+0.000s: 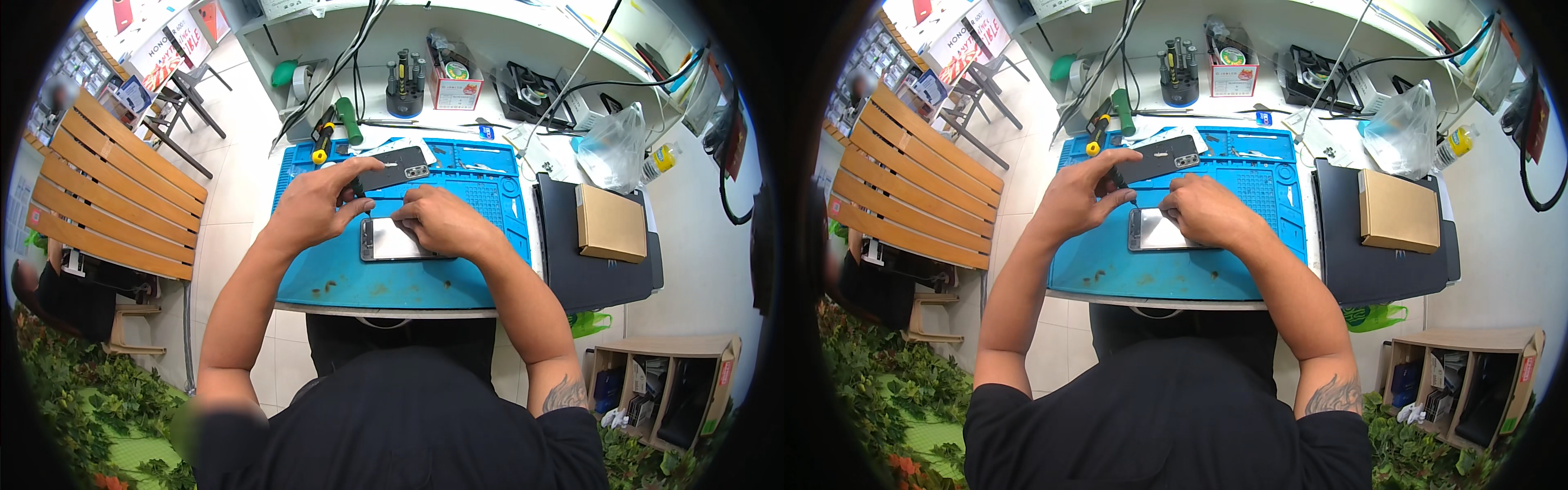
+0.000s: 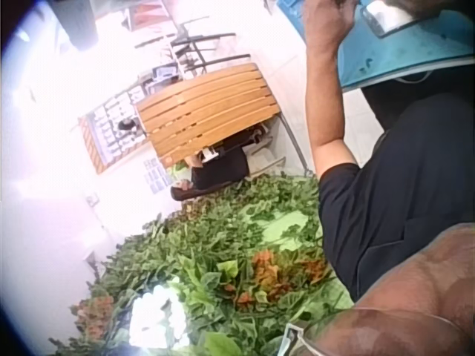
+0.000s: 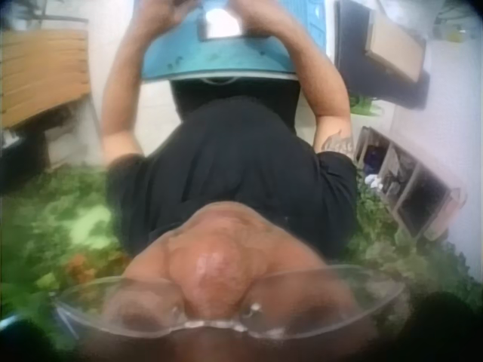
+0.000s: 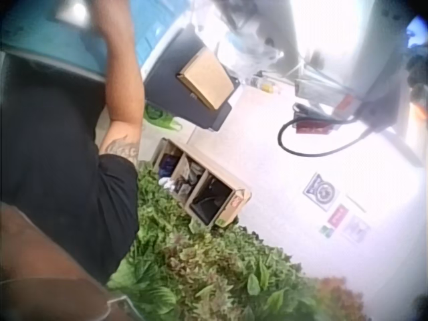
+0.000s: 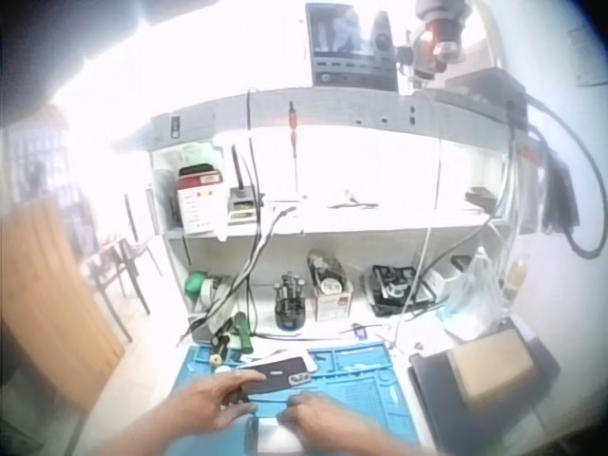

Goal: The person disassembles a mobile phone on a blue work mat by using a screwdriver to remove internal screws and handling internal components like a battery and camera module.

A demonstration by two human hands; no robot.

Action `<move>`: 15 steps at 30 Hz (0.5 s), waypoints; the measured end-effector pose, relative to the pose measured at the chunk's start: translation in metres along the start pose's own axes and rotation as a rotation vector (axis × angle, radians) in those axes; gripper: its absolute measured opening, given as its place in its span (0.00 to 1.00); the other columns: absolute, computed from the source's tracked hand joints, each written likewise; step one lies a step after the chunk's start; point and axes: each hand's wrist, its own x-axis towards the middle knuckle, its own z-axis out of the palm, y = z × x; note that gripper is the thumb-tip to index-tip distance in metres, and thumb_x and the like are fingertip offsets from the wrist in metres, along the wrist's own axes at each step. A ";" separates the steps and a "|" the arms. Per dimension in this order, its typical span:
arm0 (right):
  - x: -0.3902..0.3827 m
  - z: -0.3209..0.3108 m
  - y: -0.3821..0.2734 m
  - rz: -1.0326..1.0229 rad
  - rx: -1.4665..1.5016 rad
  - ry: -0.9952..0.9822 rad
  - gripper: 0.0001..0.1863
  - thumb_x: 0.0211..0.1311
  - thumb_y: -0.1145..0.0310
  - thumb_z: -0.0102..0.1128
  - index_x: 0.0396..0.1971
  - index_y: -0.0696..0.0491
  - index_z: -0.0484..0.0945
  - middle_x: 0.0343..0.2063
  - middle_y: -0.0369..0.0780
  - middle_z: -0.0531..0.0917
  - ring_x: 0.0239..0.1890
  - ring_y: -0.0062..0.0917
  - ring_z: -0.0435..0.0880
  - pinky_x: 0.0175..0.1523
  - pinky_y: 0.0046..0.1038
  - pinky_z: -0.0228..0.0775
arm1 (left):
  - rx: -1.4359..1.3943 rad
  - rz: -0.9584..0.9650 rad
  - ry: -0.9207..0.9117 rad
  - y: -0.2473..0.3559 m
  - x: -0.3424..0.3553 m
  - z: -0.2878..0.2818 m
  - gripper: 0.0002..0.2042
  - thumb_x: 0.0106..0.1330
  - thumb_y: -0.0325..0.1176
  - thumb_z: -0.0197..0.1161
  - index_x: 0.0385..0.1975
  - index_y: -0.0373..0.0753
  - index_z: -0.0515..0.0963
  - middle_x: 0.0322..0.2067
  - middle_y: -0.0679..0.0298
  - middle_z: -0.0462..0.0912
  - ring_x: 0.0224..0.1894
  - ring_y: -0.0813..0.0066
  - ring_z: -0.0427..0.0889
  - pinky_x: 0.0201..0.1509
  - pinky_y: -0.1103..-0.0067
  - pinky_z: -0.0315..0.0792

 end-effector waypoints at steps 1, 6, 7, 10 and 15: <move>0.000 -0.001 -0.001 -0.002 -0.009 -0.001 0.11 0.71 0.71 0.67 0.45 0.51 0.97 0.45 0.46 0.91 0.53 0.48 0.89 0.61 0.49 0.82 | 0.047 -0.029 0.011 0.005 0.000 -0.003 0.33 0.69 0.20 0.77 0.74 0.51 0.81 0.49 0.60 0.93 0.42 0.61 0.90 0.49 0.69 0.84; 0.001 -0.003 -0.006 -0.009 -0.065 -0.009 0.11 0.72 0.71 0.66 0.44 0.51 0.96 0.44 0.46 0.91 0.52 0.47 0.89 0.60 0.48 0.82 | 0.006 0.004 0.026 0.001 0.001 0.003 0.34 0.68 0.23 0.79 0.75 0.52 0.80 0.48 0.60 0.93 0.45 0.58 0.92 0.51 0.68 0.85; 0.002 -0.003 -0.005 -0.012 -0.073 -0.006 0.11 0.72 0.71 0.66 0.44 0.51 0.96 0.43 0.46 0.91 0.52 0.47 0.89 0.60 0.48 0.82 | 0.046 -0.011 0.047 0.004 0.001 0.003 0.34 0.69 0.23 0.79 0.75 0.52 0.80 0.48 0.60 0.93 0.46 0.57 0.92 0.51 0.68 0.85; 0.004 -0.004 -0.008 -0.027 -0.104 -0.008 0.10 0.71 0.70 0.67 0.42 0.51 0.96 0.43 0.46 0.91 0.52 0.47 0.89 0.60 0.48 0.82 | -0.074 0.070 0.036 -0.007 0.001 0.006 0.33 0.68 0.25 0.81 0.74 0.51 0.82 0.50 0.59 0.94 0.45 0.59 0.93 0.50 0.69 0.86; 0.007 -0.003 -0.011 -0.051 -0.121 0.002 0.09 0.70 0.70 0.67 0.40 0.51 0.96 0.42 0.46 0.91 0.52 0.46 0.90 0.60 0.48 0.82 | -0.104 0.057 0.058 -0.006 -0.003 0.008 0.32 0.70 0.23 0.79 0.75 0.50 0.81 0.51 0.57 0.95 0.46 0.60 0.95 0.54 0.68 0.88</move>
